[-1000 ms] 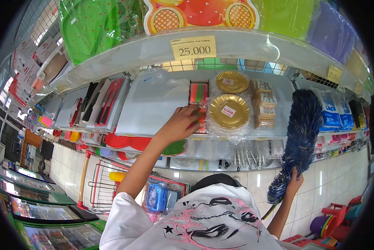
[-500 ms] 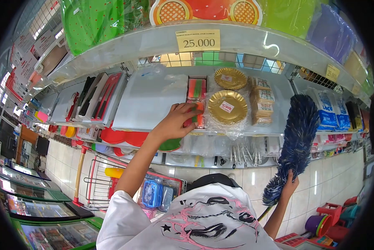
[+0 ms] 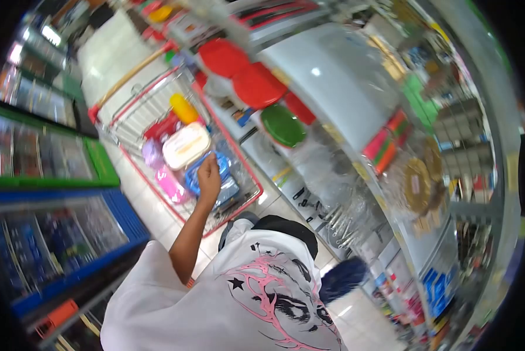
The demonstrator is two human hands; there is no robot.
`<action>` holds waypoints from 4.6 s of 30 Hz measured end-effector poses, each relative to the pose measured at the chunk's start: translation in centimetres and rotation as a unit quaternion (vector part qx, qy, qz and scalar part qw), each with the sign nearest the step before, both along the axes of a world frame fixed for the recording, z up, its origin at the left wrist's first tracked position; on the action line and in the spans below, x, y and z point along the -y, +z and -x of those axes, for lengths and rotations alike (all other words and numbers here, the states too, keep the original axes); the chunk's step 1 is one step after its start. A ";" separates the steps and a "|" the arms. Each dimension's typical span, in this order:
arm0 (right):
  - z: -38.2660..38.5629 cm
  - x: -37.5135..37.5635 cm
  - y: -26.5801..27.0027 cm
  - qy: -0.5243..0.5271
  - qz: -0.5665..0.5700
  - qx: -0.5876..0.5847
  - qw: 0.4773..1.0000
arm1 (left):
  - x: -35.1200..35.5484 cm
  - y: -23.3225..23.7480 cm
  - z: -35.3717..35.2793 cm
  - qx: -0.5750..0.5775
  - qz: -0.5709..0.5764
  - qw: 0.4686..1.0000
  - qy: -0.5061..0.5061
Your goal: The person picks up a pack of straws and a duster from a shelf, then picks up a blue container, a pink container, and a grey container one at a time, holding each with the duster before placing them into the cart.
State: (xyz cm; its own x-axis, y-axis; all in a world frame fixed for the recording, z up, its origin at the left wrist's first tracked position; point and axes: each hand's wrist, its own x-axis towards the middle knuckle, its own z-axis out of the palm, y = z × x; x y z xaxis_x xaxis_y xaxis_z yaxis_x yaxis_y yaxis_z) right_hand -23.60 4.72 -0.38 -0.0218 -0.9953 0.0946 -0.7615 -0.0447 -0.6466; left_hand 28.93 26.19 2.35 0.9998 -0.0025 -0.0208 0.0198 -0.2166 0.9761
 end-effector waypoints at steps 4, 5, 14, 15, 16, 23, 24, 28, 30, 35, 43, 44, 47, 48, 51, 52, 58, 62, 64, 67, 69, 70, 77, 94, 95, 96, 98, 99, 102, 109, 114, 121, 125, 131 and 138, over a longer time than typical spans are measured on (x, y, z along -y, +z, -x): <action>-0.4 3.5 -0.1 0.097 -0.045 -0.062 0.992 | -8.4 -6.7 3.3 -0.020 -0.122 0.992 0.035; -0.7 4.0 -0.1 0.117 -0.057 -0.076 0.989 | -9.6 -7.5 3.7 0.016 -0.146 0.989 0.025; -2.9 5.9 -1.0 0.203 -0.141 -0.163 0.955 | -12.7 -9.4 -3.0 0.044 -0.273 0.961 -0.007; -2.2 5.6 -0.8 0.203 -0.154 -0.176 0.951 | -12.8 -9.8 -3.6 0.035 -0.266 0.963 -0.034; -1.2 5.2 -0.4 0.202 -0.168 -0.190 0.946 | -12.7 -10.2 -3.5 0.025 -0.258 0.964 -0.064; 0.6 2.7 -0.7 0.201 -0.257 -0.233 0.916 | -10.2 -14.4 5.0 -0.019 -0.295 0.895 -0.334; 0.3 2.5 -1.0 0.202 -0.267 -0.234 0.913 | -9.9 -14.6 6.2 0.016 -0.314 0.890 -0.330; 0.9 2.2 -1.8 0.203 -0.307 -0.245 0.897 | -9.4 -14.6 8.0 -0.112 -0.328 0.864 -0.364; 1.1 2.0 -2.3 0.204 -0.328 -0.250 0.888 | -9.6 -13.8 7.1 -0.048 -0.322 0.894 -0.308; 1.5 1.5 -2.3 0.202 -0.372 -0.260 0.868 | -9.5 -12.6 1.8 0.096 -0.362 0.912 -0.168; 3.6 1.1 -2.8 0.191 -0.435 -0.271 0.837 | -9.1 -14.5 -4.7 -0.141 -0.561 0.761 -0.294; 4.4 0.5 -2.6 0.184 -0.446 -0.273 0.832 | -9.1 -14.2 -4.7 -0.128 -0.586 0.742 -0.300; 5.0 -0.9 -2.9 0.174 -0.475 -0.269 0.819 | -9.4 -14.5 -3.9 -0.134 -0.528 0.792 -0.275; 4.5 -1.0 -3.5 0.176 -0.482 -0.264 0.817 | -9.5 -14.4 -3.6 -0.157 -0.526 0.787 -0.283; 2.9 -1.6 -5.0 0.180 -0.503 -0.247 0.808 | -9.3 -14.0 -3.1 -0.192 -0.516 0.789 -0.273; 0.5 -1.7 -3.9 0.180 -0.512 -0.246 0.803 | -9.0 -13.7 -2.3 -0.135 -0.529 0.804 -0.236; -8.3 -4.1 4.0 0.161 -0.491 -0.065 0.854 | -7.7 -12.0 0.4 -0.124 -0.469 0.851 -0.199; -15.8 -1.4 7.6 0.285 -0.405 -0.007 0.869 | -6.9 -9.1 3.3 -0.117 -0.355 0.917 -0.139; -19.5 0.2 7.3 0.333 -0.384 0.020 0.861 | -6.5 -6.6 4.7 -0.123 -0.242 0.957 -0.098; -27.2 0.5 7.7 0.453 -0.327 0.048 0.828 | -5.7 -3.7 6.8 -0.120 -0.098 0.986 -0.059; -34.1 -2.3 11.2 0.479 -0.354 0.055 0.801 | -4.7 -2.4 8.1 -0.126 -0.034 0.990 -0.049; -36.4 -3.2 11.0 0.520 -0.348 0.074 0.777 | -4.2 -2.3 8.6 -0.125 0.019 0.990 -0.065; -38.9 -6.5 13.0 0.572 -0.362 0.139 0.723 | -4.8 5.3 11.8 -0.030 -0.032 0.982 -0.184; -23.6 -5.9 18.2 0.490 -0.422 0.270 0.713 | -3.3 8.1 22.0 -0.305 0.660 0.634 -0.265; -22.6 -6.2 18.6 0.497 -0.419 0.252 0.717 | -3.3 7.6 22.9 -0.318 0.643 0.661 -0.220; -21.3 -5.8 17.4 0.489 -0.348 0.243 0.762 | -3.2 7.1 23.7 -0.327 0.626 0.685 -0.178; -19.0 -6.3 19.6 0.452 -0.288 0.250 0.806 | -4.1 7.3 24.8 -0.361 0.655 0.628 -0.216; -17.7 -6.3 21.0 0.412 -0.235 0.253 0.844 | -4.6 7.4 25.1 -0.397 0.677 0.569 -0.244; -12.8 -5.5 22.1 0.368 -0.135 0.210 0.896 | -5.5 8.7 25.9 -0.375 0.670 0.595 -0.238; -2.2 -7.0 18.2 0.390 -0.125 0.175 0.895 | -6.7 7.6 26.4 -0.383 0.655 0.608 -0.233; -0.8 -10.7 20.1 0.584 -0.211 -0.108 0.777 | -8.4 4.8 28.8 -0.400 0.635 0.620 -0.229; -3.7 -6.3 16.6 0.348 -0.136 0.158 0.914 | -8.2 10.1 30.8 -0.384 0.603 0.654 -0.248; -1.6 -11.7 16.2 0.321 -0.113 -0.006 0.940 | -9.0 8.7 29.6 -0.356 0.669 0.538 -0.370; -1.9 -13.6 20.2 0.568 -0.119 -0.095 0.809 | -9.3 8.8 29.5 -0.373 0.531 0.710 -0.273; -3.9 -11.1 21.7 0.323 -0.140 0.132 0.926 | -9.0 9.0 27.7 -0.411 0.573 0.639 -0.308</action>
